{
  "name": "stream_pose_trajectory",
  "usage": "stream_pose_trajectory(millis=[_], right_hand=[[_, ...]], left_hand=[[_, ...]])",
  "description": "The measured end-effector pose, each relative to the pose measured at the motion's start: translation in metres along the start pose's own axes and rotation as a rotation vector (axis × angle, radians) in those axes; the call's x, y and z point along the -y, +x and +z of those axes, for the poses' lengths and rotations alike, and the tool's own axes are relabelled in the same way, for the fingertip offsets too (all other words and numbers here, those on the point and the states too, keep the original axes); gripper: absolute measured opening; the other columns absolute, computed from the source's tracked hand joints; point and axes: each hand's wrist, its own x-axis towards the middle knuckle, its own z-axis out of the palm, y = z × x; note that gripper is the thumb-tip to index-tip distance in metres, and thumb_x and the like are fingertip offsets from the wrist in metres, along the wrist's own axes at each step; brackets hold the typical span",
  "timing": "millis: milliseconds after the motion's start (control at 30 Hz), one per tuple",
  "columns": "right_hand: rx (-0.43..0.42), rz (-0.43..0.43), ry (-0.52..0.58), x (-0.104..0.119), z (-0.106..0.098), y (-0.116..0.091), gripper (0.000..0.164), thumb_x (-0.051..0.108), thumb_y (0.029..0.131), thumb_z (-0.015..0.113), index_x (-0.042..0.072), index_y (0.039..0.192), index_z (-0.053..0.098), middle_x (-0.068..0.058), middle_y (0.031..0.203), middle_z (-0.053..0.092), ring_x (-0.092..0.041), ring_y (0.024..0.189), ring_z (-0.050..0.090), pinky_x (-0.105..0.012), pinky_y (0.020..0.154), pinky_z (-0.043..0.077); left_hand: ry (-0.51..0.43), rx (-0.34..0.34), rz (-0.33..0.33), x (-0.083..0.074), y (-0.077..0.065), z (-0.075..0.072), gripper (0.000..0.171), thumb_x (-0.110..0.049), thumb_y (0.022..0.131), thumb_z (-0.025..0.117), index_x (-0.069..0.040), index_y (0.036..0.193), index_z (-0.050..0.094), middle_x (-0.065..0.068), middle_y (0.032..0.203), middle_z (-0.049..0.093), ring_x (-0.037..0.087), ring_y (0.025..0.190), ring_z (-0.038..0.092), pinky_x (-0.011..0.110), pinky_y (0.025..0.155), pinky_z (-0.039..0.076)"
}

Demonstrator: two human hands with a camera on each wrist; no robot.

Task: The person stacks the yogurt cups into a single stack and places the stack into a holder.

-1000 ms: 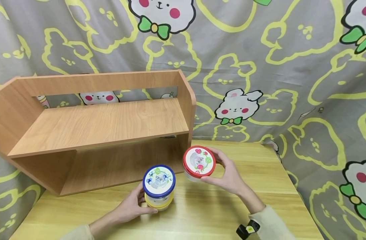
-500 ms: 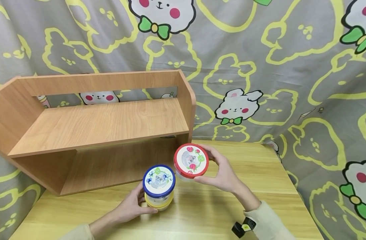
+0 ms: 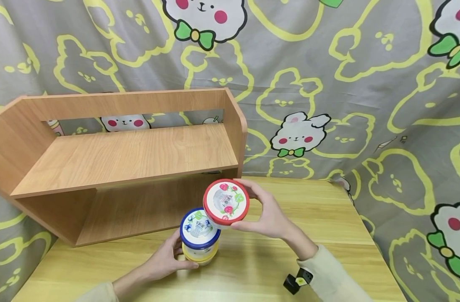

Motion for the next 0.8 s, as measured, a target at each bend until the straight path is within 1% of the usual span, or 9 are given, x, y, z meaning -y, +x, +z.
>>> stream_pose_trajectory(millis=[133, 300, 500, 667, 800], right_hand=[[0.021, -0.007, 0.012, 0.004, 0.004, 0.005, 0.098, 0.009, 0.069, 0.094, 0.012, 0.155, 0.047, -0.010, 0.145, 0.064, -0.007, 0.128, 0.062, -0.025, 0.107, 0.056], [0.048, -0.007, 0.020, 0.008, 0.009, 0.010, 0.099, 0.012, 0.070, 0.095, 0.014, 0.156, 0.046, -0.007, 0.146, 0.063, -0.010, 0.129, 0.061, -0.029, 0.108, 0.057], [0.069, -0.030, 0.035, 0.009, 0.016, 0.016, 0.097, 0.018, 0.073, 0.095, 0.015, 0.157, 0.046, -0.007, 0.147, 0.062, -0.013, 0.129, 0.062, -0.031, 0.108, 0.057], [0.101, -0.042, 0.067, 0.009, 0.022, 0.019, 0.095, 0.029, 0.078, 0.094, 0.015, 0.157, 0.044, -0.008, 0.149, 0.061, -0.014, 0.129, 0.062, -0.035, 0.107, 0.058], [0.114, -0.028, 0.063, 0.010, 0.027, 0.020, 0.095, 0.029, 0.078, 0.094, 0.017, 0.157, 0.044, -0.006, 0.148, 0.062, -0.014, 0.128, 0.062, -0.036, 0.107, 0.058]], left_hand=[[-0.005, 0.004, -0.002, 0.000, 0.000, 0.000, 0.104, -0.020, 0.081, 0.093, -0.004, 0.161, 0.030, 0.024, 0.158, 0.048, 0.040, 0.140, 0.057, 0.030, 0.113, 0.053], [-0.005, 0.002, -0.006, 0.000, 0.000, 0.000, 0.102, -0.021, 0.081, 0.094, -0.006, 0.160, 0.031, 0.022, 0.157, 0.049, 0.039, 0.140, 0.058, 0.028, 0.112, 0.053], [-0.004, 0.004, -0.014, 0.000, 0.001, 0.000, 0.103, -0.021, 0.081, 0.094, -0.007, 0.161, 0.031, 0.021, 0.158, 0.049, 0.038, 0.141, 0.058, 0.030, 0.113, 0.053], [-0.003, 0.008, -0.012, 0.000, 0.001, -0.001, 0.101, -0.021, 0.081, 0.093, -0.008, 0.160, 0.032, 0.020, 0.157, 0.050, 0.037, 0.140, 0.058, 0.024, 0.111, 0.053], [0.002, 0.007, -0.014, 0.000, 0.001, -0.001, 0.100, -0.022, 0.081, 0.093, -0.009, 0.160, 0.033, 0.018, 0.155, 0.052, 0.036, 0.140, 0.058, 0.023, 0.111, 0.053]])
